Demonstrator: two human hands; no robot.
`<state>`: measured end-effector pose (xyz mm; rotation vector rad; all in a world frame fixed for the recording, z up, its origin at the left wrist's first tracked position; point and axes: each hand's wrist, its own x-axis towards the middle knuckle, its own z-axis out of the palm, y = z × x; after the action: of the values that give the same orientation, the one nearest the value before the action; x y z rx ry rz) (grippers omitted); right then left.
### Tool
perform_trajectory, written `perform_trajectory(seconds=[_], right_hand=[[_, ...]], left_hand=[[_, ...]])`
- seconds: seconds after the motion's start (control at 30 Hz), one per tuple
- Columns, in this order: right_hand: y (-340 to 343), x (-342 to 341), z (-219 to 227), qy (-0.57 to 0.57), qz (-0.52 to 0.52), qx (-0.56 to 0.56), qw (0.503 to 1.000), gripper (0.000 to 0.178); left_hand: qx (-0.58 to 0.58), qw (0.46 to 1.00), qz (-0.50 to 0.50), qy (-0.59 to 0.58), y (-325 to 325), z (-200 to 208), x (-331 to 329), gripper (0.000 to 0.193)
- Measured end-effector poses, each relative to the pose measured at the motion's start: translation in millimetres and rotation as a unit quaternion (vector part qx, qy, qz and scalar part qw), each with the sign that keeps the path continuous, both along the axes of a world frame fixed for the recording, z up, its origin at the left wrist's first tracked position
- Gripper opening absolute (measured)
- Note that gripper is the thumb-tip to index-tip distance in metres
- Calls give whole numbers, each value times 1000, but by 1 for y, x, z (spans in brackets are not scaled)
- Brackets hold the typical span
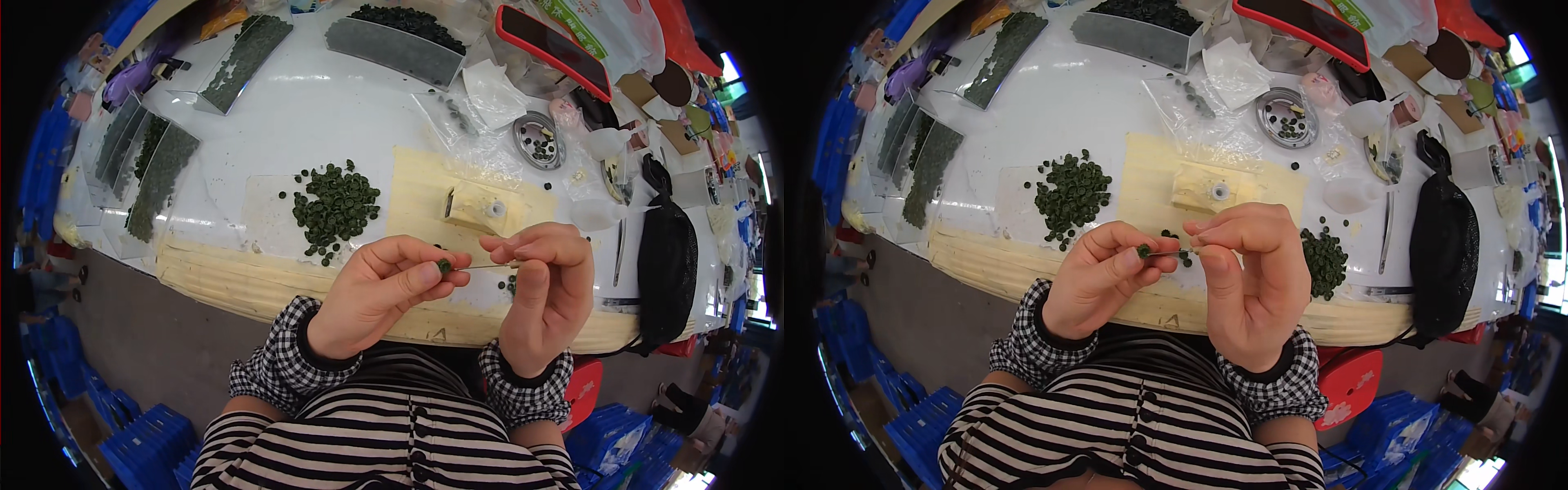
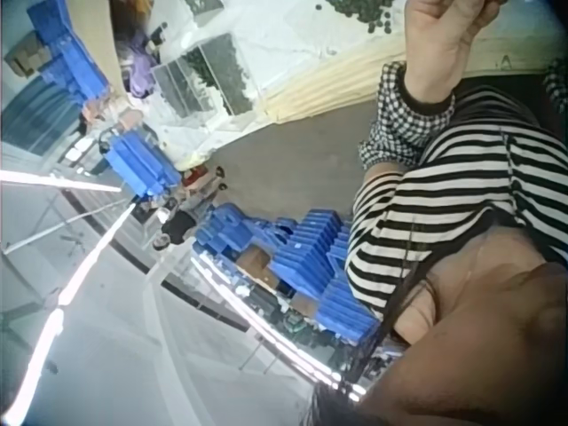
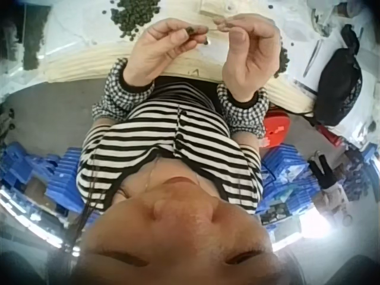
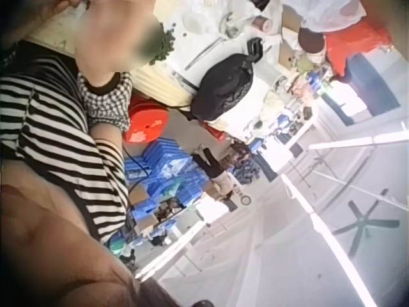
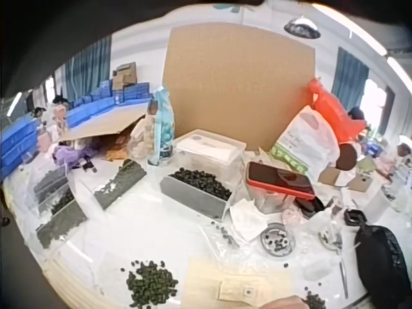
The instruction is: Assembling and inspecting small green plastic components at a workbench.
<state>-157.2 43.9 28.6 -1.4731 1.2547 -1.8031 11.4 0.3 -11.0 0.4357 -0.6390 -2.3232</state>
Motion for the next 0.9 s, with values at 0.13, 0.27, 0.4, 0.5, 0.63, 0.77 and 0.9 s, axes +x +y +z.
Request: perform_trajectory(seconds=[0.13, 0.27, 0.4, 0.5, 0.63, 0.77, 0.9], right_hand=[[-1, 2, -1, -19, 37, 18, 999, 10], [-2, -3, -2, 76, 35, 21, 996, 14], [-2, -3, -3, 115, 29, 23, 993, 18], [-2, -5, -4, 150, 25, 25, 988, 18], [-1, 0, -3, -7, 20, 7, 1000, 10], [-8, -13, -4, 111, -107, -35, 987, 8], [-18, -24, -1, 325, -224, -44, 918, 11]], left_hand=[[1, 1000, 4, 6, 0, 0, 0, 15], [4, 1000, 4, 12, 0, 0, 0, 15], [8, 1000, 4, 15, 0, 0, -1, 15], [9, 1000, 5, 8, 0, 1, 0, 15], [-3, 1000, 16, -6, 1, 2, -1, 14], [-123, 987, 64, -85, 3, 6, 3, 16], [-258, 936, 164, -173, 6, 6, 0, 20]])
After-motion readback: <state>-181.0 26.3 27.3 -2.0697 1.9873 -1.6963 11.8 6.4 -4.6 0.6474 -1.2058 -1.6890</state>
